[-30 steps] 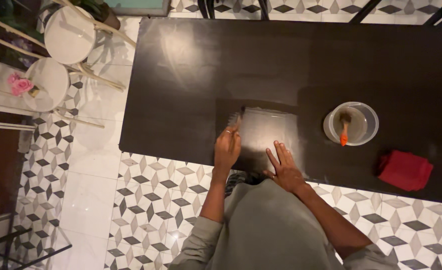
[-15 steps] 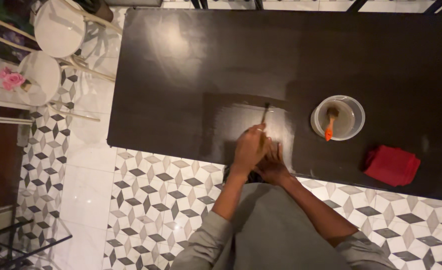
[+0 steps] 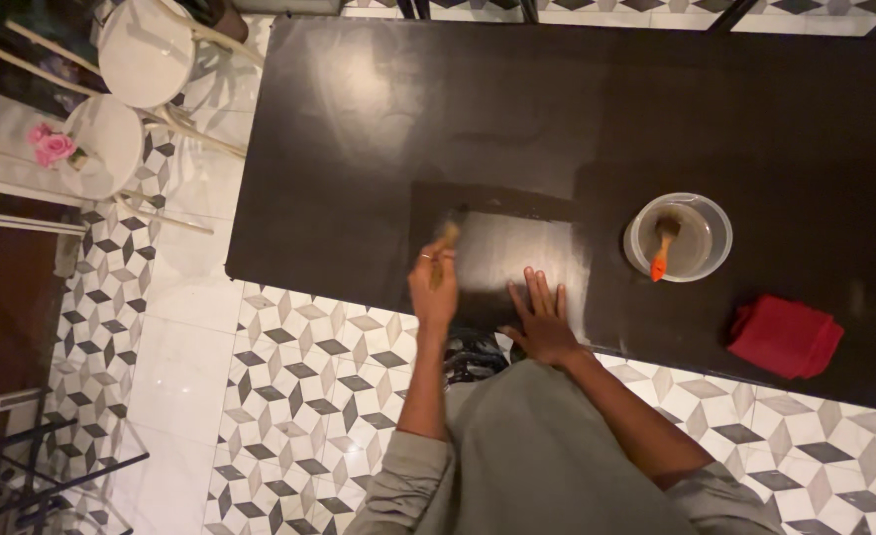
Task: The person wipes a dark tabletop with a red cloth, then uses a brush to spread a liquid from a container across the surface. Finally, the person uses the red cloth again to wipe the table clean.
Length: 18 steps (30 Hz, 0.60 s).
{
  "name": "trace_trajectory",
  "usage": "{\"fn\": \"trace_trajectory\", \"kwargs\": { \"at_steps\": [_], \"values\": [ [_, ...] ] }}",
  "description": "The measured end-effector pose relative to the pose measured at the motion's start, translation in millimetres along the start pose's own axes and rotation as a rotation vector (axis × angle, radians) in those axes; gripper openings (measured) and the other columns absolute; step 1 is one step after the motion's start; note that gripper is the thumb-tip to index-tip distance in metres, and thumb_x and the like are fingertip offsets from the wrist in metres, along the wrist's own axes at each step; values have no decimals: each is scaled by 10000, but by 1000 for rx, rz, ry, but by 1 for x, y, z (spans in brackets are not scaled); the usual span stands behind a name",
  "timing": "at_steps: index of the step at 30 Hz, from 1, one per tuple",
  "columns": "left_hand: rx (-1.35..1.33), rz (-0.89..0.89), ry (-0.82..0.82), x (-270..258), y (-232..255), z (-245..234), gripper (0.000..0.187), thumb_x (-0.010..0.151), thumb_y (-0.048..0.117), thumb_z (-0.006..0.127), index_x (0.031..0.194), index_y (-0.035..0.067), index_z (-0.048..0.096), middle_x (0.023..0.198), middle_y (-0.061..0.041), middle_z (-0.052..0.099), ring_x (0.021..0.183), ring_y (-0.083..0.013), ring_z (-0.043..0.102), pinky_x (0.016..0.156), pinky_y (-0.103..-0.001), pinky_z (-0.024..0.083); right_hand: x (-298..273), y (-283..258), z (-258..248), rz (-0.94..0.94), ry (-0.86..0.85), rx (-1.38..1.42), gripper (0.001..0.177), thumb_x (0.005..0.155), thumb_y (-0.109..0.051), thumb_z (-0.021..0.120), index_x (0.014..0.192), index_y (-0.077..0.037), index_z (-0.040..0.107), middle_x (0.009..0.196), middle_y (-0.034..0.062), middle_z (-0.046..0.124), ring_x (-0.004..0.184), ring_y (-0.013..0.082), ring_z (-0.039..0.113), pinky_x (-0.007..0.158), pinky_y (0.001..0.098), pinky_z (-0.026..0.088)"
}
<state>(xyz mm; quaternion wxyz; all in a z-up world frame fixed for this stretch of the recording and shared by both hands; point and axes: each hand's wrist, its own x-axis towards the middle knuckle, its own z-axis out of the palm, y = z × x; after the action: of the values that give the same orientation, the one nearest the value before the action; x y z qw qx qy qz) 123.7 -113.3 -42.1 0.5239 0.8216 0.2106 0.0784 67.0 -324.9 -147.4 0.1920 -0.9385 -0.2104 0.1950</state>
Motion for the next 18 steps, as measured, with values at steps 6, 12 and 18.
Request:
{"fn": "trace_trajectory", "kwargs": {
  "at_steps": [6, 12, 18],
  "values": [
    [446, 379, -31, -2, 4, -9, 301, 1019, 147, 588, 1278, 11, 657, 1139, -275, 667, 1007, -461, 653, 863, -520, 525, 2, 2, 11, -32, 90, -28, 920, 943, -617, 514, 1627, -137, 128, 1692, 210, -75, 1564, 383, -90, 1187, 669, -4],
    [240, 578, -272, -50, 28, 28, 313, 1004, 179, 618, 1279, 34, 655, 1159, -233, 688, 1043, -418, 681, 891, -468, 554, -2, -6, -5, -30, 16, -55, 958, 916, -554, 605, 1626, -98, 152, 1692, 240, 14, 1563, 422, -53, 1192, 675, -7],
    [-44, 511, -336, -66, 78, 40, 269, 985, 103, 610, 1231, 20, 677, 1159, -204, 709, 1054, -371, 708, 930, -423, 572, -6, -2, -1, -126, 145, -158, 932, 852, -389, 696, 1574, -21, 236, 1632, 261, 197, 1531, 495, 24, 1186, 683, 2]
  ]
}}
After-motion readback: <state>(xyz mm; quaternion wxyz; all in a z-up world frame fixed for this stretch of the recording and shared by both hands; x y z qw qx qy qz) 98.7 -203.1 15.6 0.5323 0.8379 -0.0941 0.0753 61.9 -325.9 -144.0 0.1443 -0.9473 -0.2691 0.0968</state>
